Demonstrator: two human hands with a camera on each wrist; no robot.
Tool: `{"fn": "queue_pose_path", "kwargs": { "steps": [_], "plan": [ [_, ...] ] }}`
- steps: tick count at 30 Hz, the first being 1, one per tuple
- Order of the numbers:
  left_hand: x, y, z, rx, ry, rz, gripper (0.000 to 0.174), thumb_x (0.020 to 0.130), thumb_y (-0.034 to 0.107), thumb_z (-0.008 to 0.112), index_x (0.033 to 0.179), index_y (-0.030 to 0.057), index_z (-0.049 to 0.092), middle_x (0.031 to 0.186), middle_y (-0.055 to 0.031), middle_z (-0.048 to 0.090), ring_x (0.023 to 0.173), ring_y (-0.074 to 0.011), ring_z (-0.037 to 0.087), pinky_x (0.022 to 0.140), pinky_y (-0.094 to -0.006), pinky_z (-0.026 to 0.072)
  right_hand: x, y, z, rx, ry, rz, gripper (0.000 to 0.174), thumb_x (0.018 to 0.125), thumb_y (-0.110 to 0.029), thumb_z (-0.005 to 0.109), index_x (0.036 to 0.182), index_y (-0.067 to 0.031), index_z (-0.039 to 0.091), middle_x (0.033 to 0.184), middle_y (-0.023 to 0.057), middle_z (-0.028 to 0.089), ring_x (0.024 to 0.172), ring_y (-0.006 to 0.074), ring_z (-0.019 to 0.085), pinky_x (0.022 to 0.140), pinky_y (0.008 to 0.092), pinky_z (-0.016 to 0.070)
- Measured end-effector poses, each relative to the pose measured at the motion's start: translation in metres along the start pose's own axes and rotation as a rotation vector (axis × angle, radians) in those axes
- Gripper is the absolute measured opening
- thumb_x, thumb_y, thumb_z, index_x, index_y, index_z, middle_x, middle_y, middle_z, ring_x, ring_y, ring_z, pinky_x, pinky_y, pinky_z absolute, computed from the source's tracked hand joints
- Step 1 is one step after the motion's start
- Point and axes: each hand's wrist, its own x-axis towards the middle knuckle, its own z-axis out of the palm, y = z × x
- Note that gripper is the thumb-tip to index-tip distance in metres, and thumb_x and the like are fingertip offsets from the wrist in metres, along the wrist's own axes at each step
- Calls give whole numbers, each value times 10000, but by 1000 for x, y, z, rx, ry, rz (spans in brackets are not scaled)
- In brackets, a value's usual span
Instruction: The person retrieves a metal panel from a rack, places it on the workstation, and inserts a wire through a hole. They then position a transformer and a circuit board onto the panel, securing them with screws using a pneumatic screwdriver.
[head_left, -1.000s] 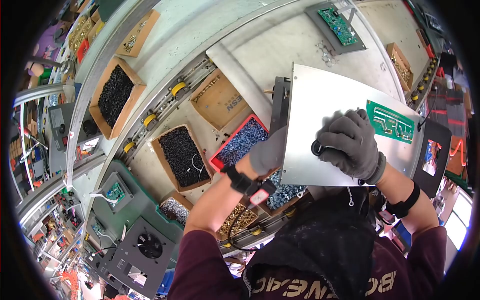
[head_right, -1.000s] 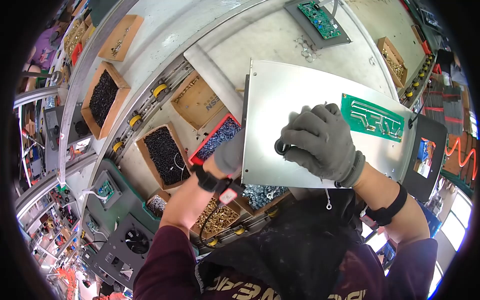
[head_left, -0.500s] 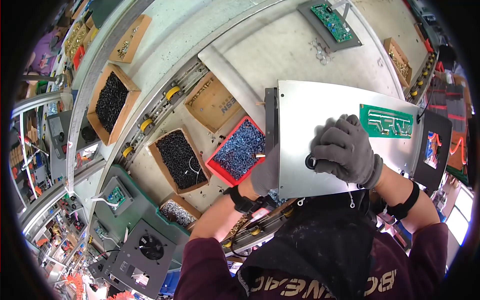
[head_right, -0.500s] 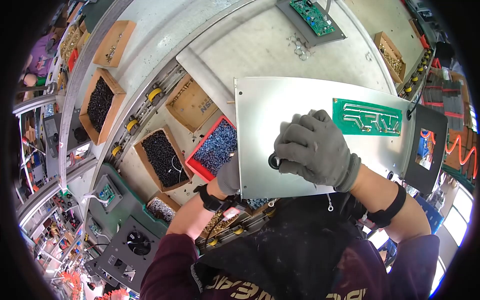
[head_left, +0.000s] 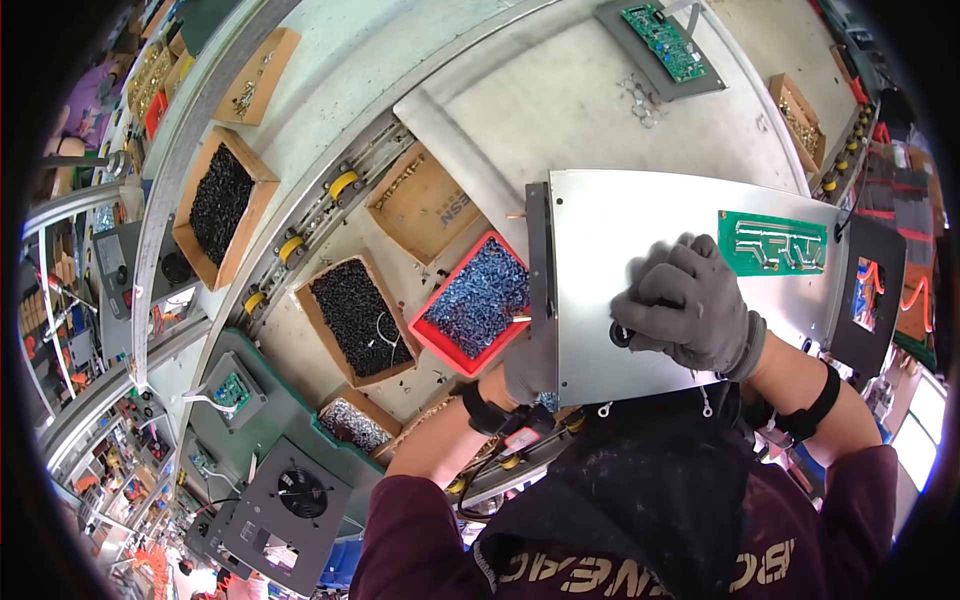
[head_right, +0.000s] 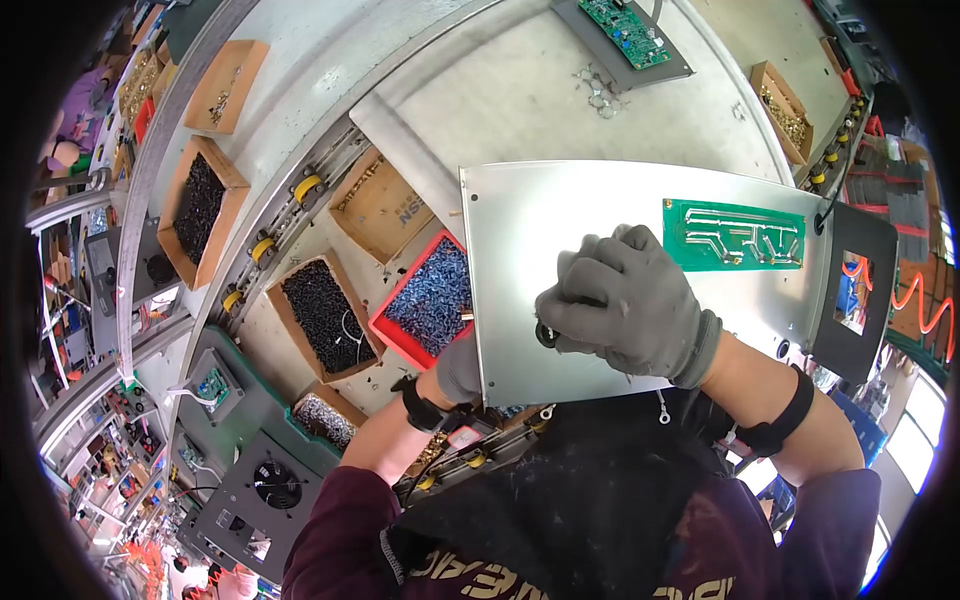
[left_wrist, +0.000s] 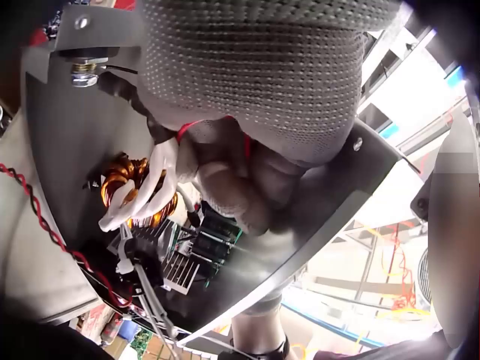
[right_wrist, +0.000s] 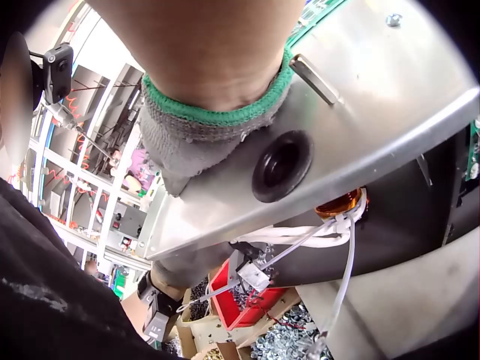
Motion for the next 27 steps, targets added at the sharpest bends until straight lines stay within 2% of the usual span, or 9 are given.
{"fn": "queue_pose_path", "kwargs": {
  "steps": [3, 7, 10, 13, 16, 19, 22, 25, 27],
  "plan": [
    [1, -14, 10, -49, 28, -11, 489, 816, 123, 678, 1250, 2, 487, 1149, -101, 593, 1026, -149, 591, 836, -280, 508, 0, -1, 3, -9, 39, 12, 319, 597, -275, 749, 889, -202, 640, 858, -12, 529, 759, 158, 555, 647, 366, 415],
    [3, -14, 10, -185, 63, -6, 452, 852, 111, 637, 1255, -8, 470, 1160, -107, 583, 1022, -156, 592, 829, -281, 516, -3, 2, 8, 3, 60, -21, 355, 590, -313, 747, 917, -197, 673, 779, -19, 469, 716, 185, 487, 662, 365, 352],
    [5, 1, 8, 285, -4, 65, 394, 894, 84, 570, 1259, -9, 454, 1160, -105, 570, 996, -165, 596, 804, -274, 521, -2, 1, 0, 63, 23, -15, 340, 603, -316, 749, 907, -193, 657, 814, -15, 509, 738, 180, 523, 661, 369, 369],
    [2, -9, 7, -243, 96, -7, 341, 903, 62, 540, 1234, 5, 480, 1097, -92, 589, 943, -160, 607, 760, -267, 525, -4, 4, 0, 128, 7, 12, 339, 599, -306, 757, 896, -188, 642, 848, -18, 546, 762, 176, 557, 666, 374, 379],
    [2, -3, 5, 319, 131, 196, 299, 924, 99, 508, 1208, 5, 505, 1045, -80, 605, 893, -150, 613, 737, -268, 527, -3, 2, 1, 126, 16, 1, 329, 600, -286, 760, 889, -183, 639, 845, -26, 551, 753, 182, 555, 670, 376, 373],
    [-1, -4, 5, 199, 165, 151, 286, 953, 152, 457, 1183, -4, 524, 1021, -77, 612, 868, -150, 615, 739, -282, 531, 0, -2, -3, 154, 4, 24, 291, 608, -247, 754, 863, -184, 630, 849, -30, 561, 739, 190, 551, 673, 373, 376],
    [-4, -11, 8, -281, 191, 124, 299, 965, 164, 436, 1189, -13, 522, 1046, -84, 612, 879, -153, 618, 741, -284, 532, 1, -3, -5, 220, -26, 71, 259, 617, -219, 747, 839, -185, 618, 855, -29, 571, 731, 197, 548, 682, 368, 376],
    [-3, -11, 8, -113, 280, 60, 290, 951, 140, 467, 1191, -13, 526, 1051, -86, 617, 909, -157, 624, 753, -286, 534, 3, -7, -5, 223, -64, 101, 250, 627, -214, 745, 831, -173, 608, 842, -25, 575, 756, 200, 545, 703, 365, 371],
    [-6, -6, 9, 167, 302, 177, 290, 946, 131, 478, 1192, -14, 526, 1069, -90, 615, 926, -162, 626, 760, -288, 539, 4, -13, -5, 193, -87, 190, 228, 647, -205, 737, 829, -164, 606, 834, -16, 578, 792, 215, 552, 729, 369, 377]
  ]
}}
